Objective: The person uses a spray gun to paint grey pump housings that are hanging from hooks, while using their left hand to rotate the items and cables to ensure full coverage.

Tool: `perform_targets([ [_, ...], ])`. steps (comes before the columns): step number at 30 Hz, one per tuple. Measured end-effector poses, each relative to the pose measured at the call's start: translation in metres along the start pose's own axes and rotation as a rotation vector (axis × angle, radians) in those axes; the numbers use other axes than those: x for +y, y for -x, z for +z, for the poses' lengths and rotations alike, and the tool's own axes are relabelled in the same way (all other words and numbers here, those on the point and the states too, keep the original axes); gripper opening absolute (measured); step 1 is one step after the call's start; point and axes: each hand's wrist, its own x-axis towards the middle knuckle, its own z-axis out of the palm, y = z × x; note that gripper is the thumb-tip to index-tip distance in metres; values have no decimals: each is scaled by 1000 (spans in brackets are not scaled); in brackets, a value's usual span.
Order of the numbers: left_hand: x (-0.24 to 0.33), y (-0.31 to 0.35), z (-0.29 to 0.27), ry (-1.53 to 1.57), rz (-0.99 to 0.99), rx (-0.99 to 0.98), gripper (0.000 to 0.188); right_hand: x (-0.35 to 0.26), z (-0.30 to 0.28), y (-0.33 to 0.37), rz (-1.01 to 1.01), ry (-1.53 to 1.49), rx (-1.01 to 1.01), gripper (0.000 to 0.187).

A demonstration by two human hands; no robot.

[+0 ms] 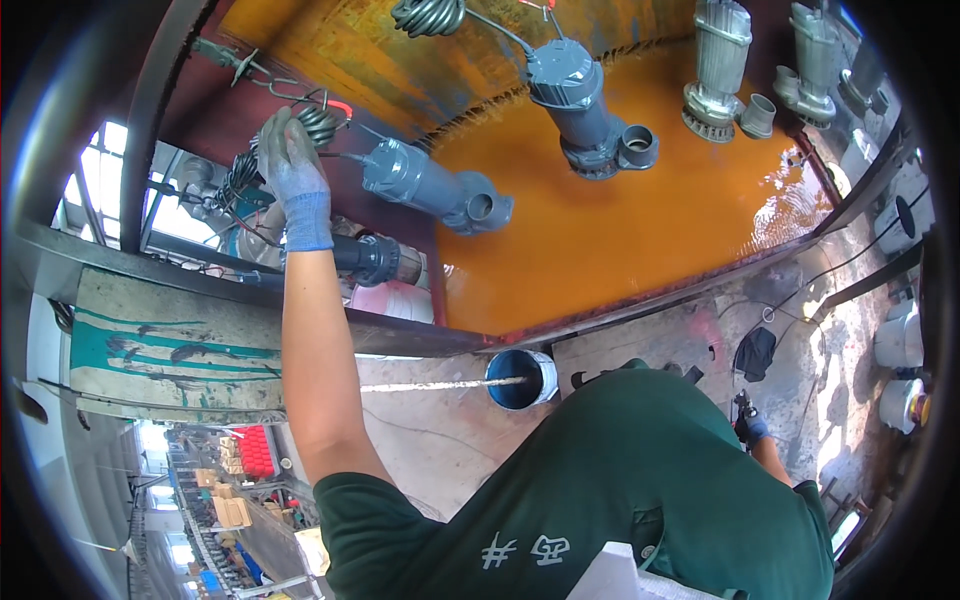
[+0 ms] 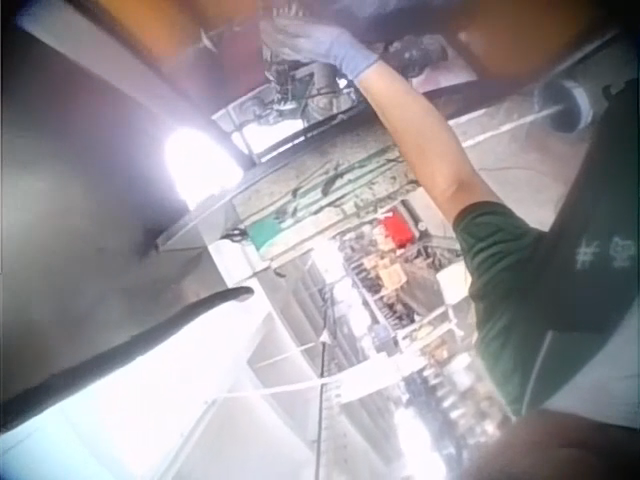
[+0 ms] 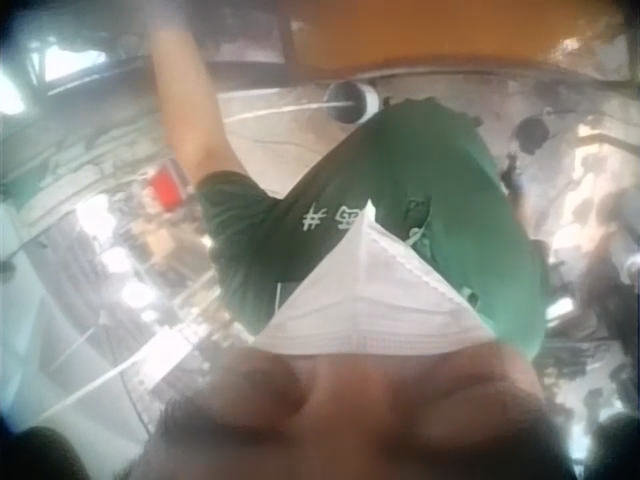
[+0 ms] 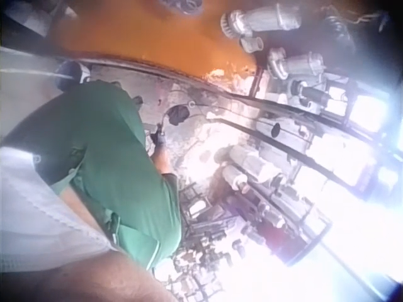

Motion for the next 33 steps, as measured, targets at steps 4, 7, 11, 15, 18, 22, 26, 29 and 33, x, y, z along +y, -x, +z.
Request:
perform_targets([
  [4,1,5,-7,-66,-154,45,32,-7,-4,22,24,197,61,32],
  [7,-19,9,-11,-15,-296,115,31,11,-6,11,-83,518,84,43],
  [11,-67,13,-31,181,-355,102,32,47,-16,-13,-185,613,142,59],
  [15,-87,16,-40,192,-497,152,33,19,-26,-1,-278,479,155,58],
  [18,-80,16,-37,0,-383,168,36,-9,-37,12,-172,445,80,51],
  [22,-51,18,-29,22,-439,166,31,5,-41,-3,-72,338,-1,44],
  [26,-50,22,-29,-72,-430,168,29,45,-42,-19,-22,-63,-21,35],
  [29,-62,24,-23,-82,-368,128,29,62,-38,-18,145,-529,44,37],
  [33,-52,27,-23,-104,-341,150,28,29,-47,10,-25,1,28,42],
])
